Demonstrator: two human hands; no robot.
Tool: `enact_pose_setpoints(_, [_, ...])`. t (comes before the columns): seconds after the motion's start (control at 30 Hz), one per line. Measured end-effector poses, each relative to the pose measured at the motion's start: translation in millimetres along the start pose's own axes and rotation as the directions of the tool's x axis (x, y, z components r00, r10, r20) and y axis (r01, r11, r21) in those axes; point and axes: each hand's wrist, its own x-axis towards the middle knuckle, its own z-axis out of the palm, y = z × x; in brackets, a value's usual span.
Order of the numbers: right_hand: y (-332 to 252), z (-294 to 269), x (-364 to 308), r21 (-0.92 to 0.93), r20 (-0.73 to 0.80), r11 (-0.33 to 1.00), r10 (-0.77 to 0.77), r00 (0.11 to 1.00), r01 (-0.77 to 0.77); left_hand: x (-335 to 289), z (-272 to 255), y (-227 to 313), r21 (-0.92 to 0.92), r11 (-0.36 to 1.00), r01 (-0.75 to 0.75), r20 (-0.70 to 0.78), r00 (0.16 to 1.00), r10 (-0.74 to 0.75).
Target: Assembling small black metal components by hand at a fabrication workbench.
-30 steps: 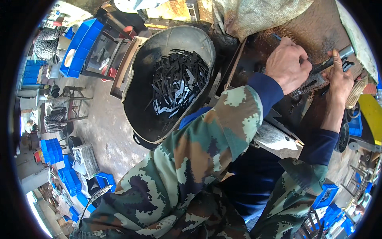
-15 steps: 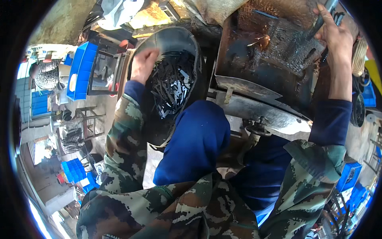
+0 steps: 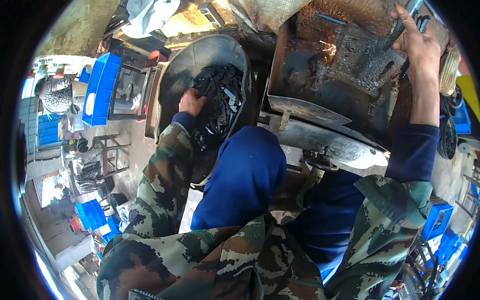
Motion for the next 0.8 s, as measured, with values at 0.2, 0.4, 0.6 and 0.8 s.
enact_pose_setpoints(0.2, [-1.8, 3.7, 0.0, 0.03, -0.018, 0.999, 0.015, 1.0, -0.015, 0.1, 5.4, -0.9, -0.121, 0.982, 0.147, 0.077, 0.987, -0.138])
enact_pose_setpoints(0.4, [-11.0, 5.1, -8.8, 0.087, 0.003, 0.996, -0.003, 1.0, 0.002, -6.2, 4.5, 11.7, -0.158, 0.981, 0.112, 0.041, 0.993, -0.107])
enact_pose_setpoints(0.6, [-12.3, 4.5, -13.8, 0.04, -0.007, 0.999, 0.003, 1.0, -0.003, -7.5, 2.6, 20.4, -0.105, 0.98, 0.167, 0.123, 0.98, -0.154])
enact_pose_setpoints(0.8, [-10.5, 4.1, -11.4, 0.023, -0.002, 1.0, -0.008, 1.0, 0.008, -5.5, 0.1, 17.5, -0.024, 0.997, 0.077, 0.175, 0.982, -0.072])
